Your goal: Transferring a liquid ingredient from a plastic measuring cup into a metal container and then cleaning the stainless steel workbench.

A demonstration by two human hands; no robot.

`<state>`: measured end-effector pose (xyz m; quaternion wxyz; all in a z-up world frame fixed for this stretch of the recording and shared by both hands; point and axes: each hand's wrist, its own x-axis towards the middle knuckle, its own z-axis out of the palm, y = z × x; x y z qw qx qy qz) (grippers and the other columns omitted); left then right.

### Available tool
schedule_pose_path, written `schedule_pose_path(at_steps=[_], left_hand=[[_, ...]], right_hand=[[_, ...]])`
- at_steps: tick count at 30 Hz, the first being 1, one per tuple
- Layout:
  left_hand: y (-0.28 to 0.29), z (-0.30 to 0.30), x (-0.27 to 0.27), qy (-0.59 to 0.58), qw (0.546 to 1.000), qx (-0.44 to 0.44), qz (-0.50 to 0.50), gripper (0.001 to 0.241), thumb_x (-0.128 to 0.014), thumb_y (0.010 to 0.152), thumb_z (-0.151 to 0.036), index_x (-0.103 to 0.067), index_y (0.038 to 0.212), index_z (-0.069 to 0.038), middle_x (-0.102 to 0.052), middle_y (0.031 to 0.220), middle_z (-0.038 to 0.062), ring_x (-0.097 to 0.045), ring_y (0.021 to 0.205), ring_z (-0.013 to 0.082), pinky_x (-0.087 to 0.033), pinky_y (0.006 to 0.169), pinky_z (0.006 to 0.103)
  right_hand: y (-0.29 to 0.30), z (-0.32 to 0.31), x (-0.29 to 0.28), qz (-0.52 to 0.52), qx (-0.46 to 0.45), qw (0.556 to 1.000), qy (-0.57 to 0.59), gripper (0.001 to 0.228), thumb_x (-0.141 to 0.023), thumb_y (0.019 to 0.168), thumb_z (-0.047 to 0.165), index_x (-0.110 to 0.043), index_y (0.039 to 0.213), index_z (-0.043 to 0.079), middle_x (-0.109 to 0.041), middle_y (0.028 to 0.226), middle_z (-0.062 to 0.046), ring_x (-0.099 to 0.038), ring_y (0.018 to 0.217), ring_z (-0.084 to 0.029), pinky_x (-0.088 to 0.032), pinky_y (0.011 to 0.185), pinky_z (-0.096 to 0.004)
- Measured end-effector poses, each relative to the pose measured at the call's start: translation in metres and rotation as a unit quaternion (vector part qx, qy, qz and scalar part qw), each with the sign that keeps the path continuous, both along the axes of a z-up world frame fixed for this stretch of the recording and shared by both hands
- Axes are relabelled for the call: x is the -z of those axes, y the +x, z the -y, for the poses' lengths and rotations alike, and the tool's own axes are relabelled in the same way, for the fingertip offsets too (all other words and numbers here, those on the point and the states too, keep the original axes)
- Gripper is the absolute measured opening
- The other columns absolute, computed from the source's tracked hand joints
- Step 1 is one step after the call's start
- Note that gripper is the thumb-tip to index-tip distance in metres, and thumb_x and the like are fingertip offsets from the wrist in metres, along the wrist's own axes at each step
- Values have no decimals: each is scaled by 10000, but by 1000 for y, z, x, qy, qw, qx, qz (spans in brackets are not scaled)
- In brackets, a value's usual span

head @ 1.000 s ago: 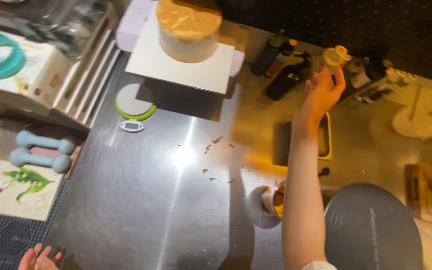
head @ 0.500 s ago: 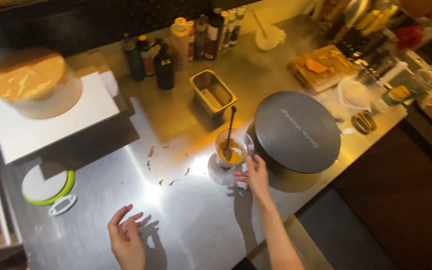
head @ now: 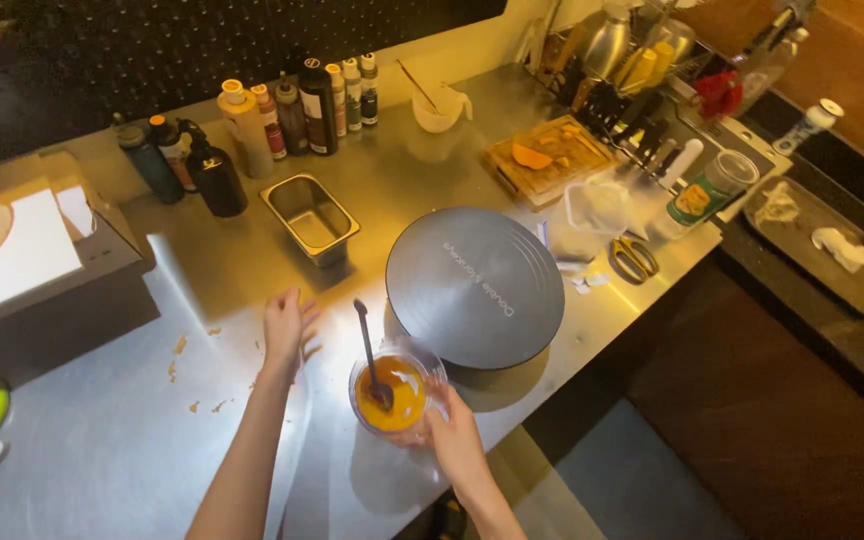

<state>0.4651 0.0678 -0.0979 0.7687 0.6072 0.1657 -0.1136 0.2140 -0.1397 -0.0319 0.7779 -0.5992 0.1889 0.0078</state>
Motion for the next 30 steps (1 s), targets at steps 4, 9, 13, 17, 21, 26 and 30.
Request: schedule_pose_path(at_steps=[4, 9, 13, 17, 21, 26, 30], left_hand=[[116, 29, 91, 320, 940, -102, 66, 561, -609, 1027, -543, -652, 898, 1, -696, 907, 203, -685, 909, 345, -531, 843, 519], [147, 53, 97, 280, 946, -154, 43, 462, -595, 1009, -437, -642, 935, 17, -685, 847, 191, -722, 719, 356, -566, 567, 417], [64, 52, 109, 122, 964, -231, 45, 313, -681, 943, -316, -607, 871, -21, -642, 855, 92, -663, 733, 198, -625, 577, 336], [-85, 49, 80, 90, 975, -193, 56, 318, -675, 989, -297, -578, 843, -32, -596, 830, 56, -590, 718, 133, -557, 597, 304], [-190, 45, 33, 145, 973, -181, 18, 356, -644, 1006, -324, -599, 888, 9, -680, 879, 100, -672, 778, 152, -584, 622, 275], [-268, 38, -75, 315, 918, -199, 139, 470, -589, 1007, -193, -451, 1413, -1, -526, 1412, 174, -582, 1224, 265, -536, 927, 369], [-312, 36, -161, 243, 940, -37, 236, 888, -740, 794, -135, -293, 1556, -45, -464, 1554, 174, -474, 1428, 311, -397, 1149, 438]], right_hand=[[-53, 69, 22, -20, -14, 1000, 3, 595, -487, 859, -49, -482, 1449, 25, -580, 1443, -113, -708, 857, -143, -627, 702, -305], [-95, 134, 30, -68, -25, 997, 24, 665, -488, 832, -96, -453, 1478, 58, -560, 1486, -97, -747, 907, -167, -621, 710, -295], [-99, 149, -12, -70, -52, 996, 19, 687, -523, 863, -69, -435, 1526, 87, -526, 1515, -86, -684, 933, -178, -609, 708, -313], [-86, 144, -24, -33, -83, 996, 30, 628, -516, 876, -43, -416, 1489, 48, -474, 1537, -77, -708, 1081, -181, -628, 788, -328], [-62, 110, -66, -66, -101, 993, 8, 600, -531, 890, -20, -457, 1484, 7, -535, 1508, -126, -699, 1112, -183, -632, 790, -342], [-39, 63, -89, -36, -134, 990, 27, 557, -507, 937, 34, -431, 1488, 34, -540, 1472, -118, -692, 1004, -235, -625, 798, -369], [-33, 23, -121, -12, -164, 986, 30, 556, -502, 944, 35, -401, 1491, 20, -493, 1500, -141, -719, 1066, -193, -634, 822, -375]])
